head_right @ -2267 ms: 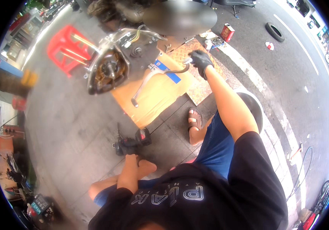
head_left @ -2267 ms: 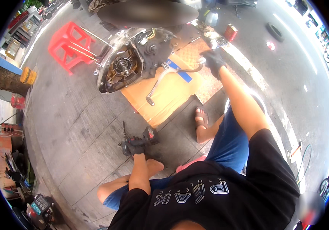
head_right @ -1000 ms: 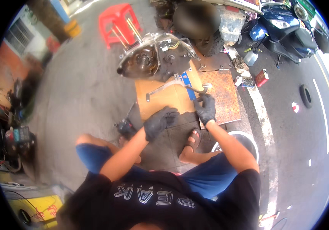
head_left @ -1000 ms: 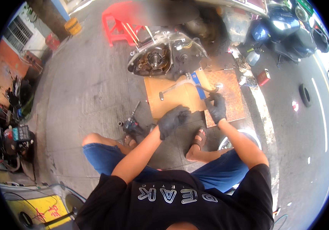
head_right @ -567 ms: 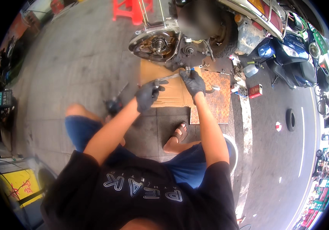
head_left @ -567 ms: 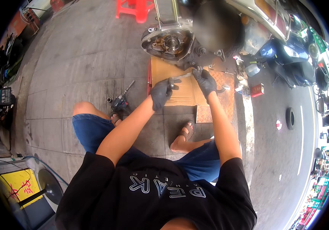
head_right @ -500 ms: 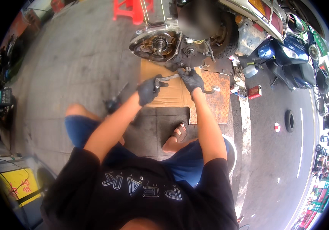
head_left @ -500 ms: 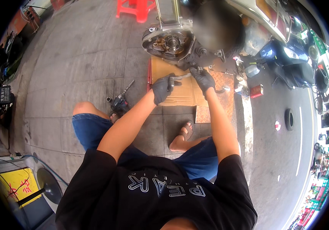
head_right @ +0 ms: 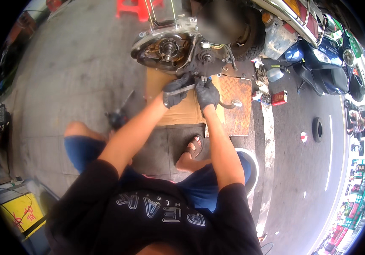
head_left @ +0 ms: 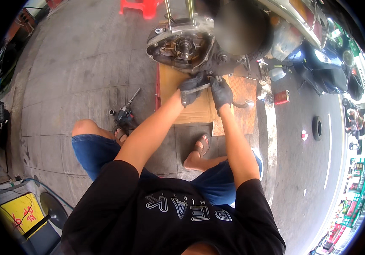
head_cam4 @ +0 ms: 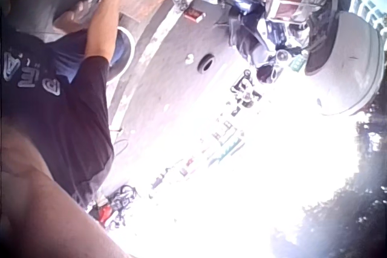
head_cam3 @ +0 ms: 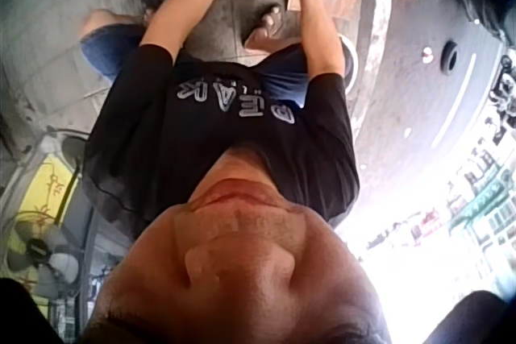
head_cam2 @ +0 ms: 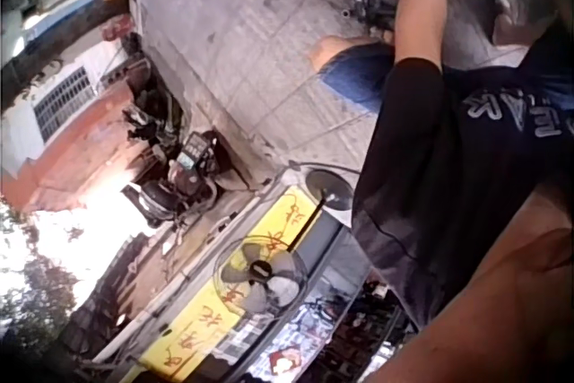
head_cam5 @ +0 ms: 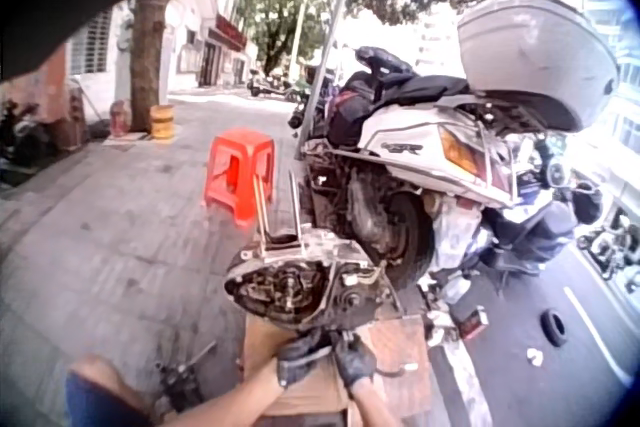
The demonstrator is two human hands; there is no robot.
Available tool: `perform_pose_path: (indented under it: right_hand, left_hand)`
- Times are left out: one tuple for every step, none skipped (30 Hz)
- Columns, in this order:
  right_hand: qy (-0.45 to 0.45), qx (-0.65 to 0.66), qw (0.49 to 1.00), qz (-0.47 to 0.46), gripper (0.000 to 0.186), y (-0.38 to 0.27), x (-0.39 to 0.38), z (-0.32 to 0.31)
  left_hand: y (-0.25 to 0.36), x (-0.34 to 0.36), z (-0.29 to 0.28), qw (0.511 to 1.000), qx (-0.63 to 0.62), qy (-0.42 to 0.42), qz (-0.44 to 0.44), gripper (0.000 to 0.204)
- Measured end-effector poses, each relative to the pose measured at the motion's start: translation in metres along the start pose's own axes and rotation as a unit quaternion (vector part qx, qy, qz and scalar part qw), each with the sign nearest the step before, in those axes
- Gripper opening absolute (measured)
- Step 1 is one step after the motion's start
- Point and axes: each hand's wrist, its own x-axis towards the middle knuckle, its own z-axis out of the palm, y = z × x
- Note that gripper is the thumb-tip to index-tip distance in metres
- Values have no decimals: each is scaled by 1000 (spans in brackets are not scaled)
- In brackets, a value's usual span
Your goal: The person puts on black gloves and uses a power tool to remove bolts from an engine case. They then use a wrench, screwdriver, and pliers to detach components from the engine, eventually lifting off a cylinder-shaped metal part.
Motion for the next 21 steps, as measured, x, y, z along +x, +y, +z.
perform_pose_path:
  right_hand:
    - [9, 17, 1000, -13, 63, -1, 3, 0]
    - [16, 31, 999, -12, 62, 17, 10, 1]
    - [6, 58, 998, -25, 61, 20, 7, 11]
    - [-11, 93, 996, -12, 58, 13, -1, 13]
    - [-20, 128, 992, 3, 56, 8, -2, 9]
    - [-24, 125, 992, 12, 52, 15, 0, 8]
    - [-23, 123, 992, 20, 49, 22, 4, 6]
    - [-63, 311, 948, -25, 47, 25, 3, 5]
    - [-74, 242, 966, -54, 47, 29, 6, 0]
    - [-90, 173, 977, -83, 48, 8, 2, -14]
    - [-84, 96, 989, -76, 49, 16, -8, -42]
    - [-111, 133, 982, -79, 50, 3, -23, -63]
    - [-122, 161, 976, -78, 51, -10, -34, -90]
    - [-140, 161, 962, -172, 52, -6, -36, -118]
    - [-195, 119, 953, -201, 51, -24, -53, -160]
    - [-257, 169, 935, -178, 49, -19, -62, -192]
    - [-266, 224, 922, -172, 46, -8, -76, -218]
    - [-236, 189, 941, -152, 44, 9, -92, -245]
    - [-210, 155, 955, -137, 41, 29, -103, -267]
    - [-169, 239, 951, -102, 42, 77, -110, -272]
    - [-97, 263, 959, -47, 39, 130, -132, -279]
  left_hand:
    - [0, -1, -3, 1000, -3, -17, 22, 30]
    - [0, -8, 31, 993, -113, 28, -19, 33]
    - [2, -12, 27, 992, -118, 50, -4, 32]
    - [5, -17, 7, 999, -39, 4, 9, 26]
    - [3, -17, 9, 998, 35, 51, 22, 23]
    - [5, -19, 18, 998, 41, 54, 0, 24]
    - [9, -21, 24, 997, 47, 51, -22, 24]
    - [12, -22, 24, 997, 50, 29, -48, 25]
    - [18, -19, 24, 996, 53, 4, -77, 26]
    - [25, -12, 9, 990, 76, 11, -120, 28]
    - [16, -17, 23, 988, 77, 8, -130, 28]
    - [16, -23, 10, 987, 102, -38, -116, 34]
    - [16, -28, -5, 984, 123, -83, -96, 44]
    - [27, -36, -7, 986, 100, -78, -112, 45]
    - [44, -52, -12, 988, 66, -46, -134, 47]
    - [51, -62, -11, 986, 47, -26, -160, 48]
    - [60, -75, -6, 983, 32, 6, -179, 50]
    - [72, -84, -12, 978, 44, -49, -196, 53]
    - [82, -93, -16, 969, 59, -107, -214, 56]
    - [88, -102, -8, 970, 145, -61, -187, 54]
    - [85, -101, -4, 969, 163, -37, -183, 51]
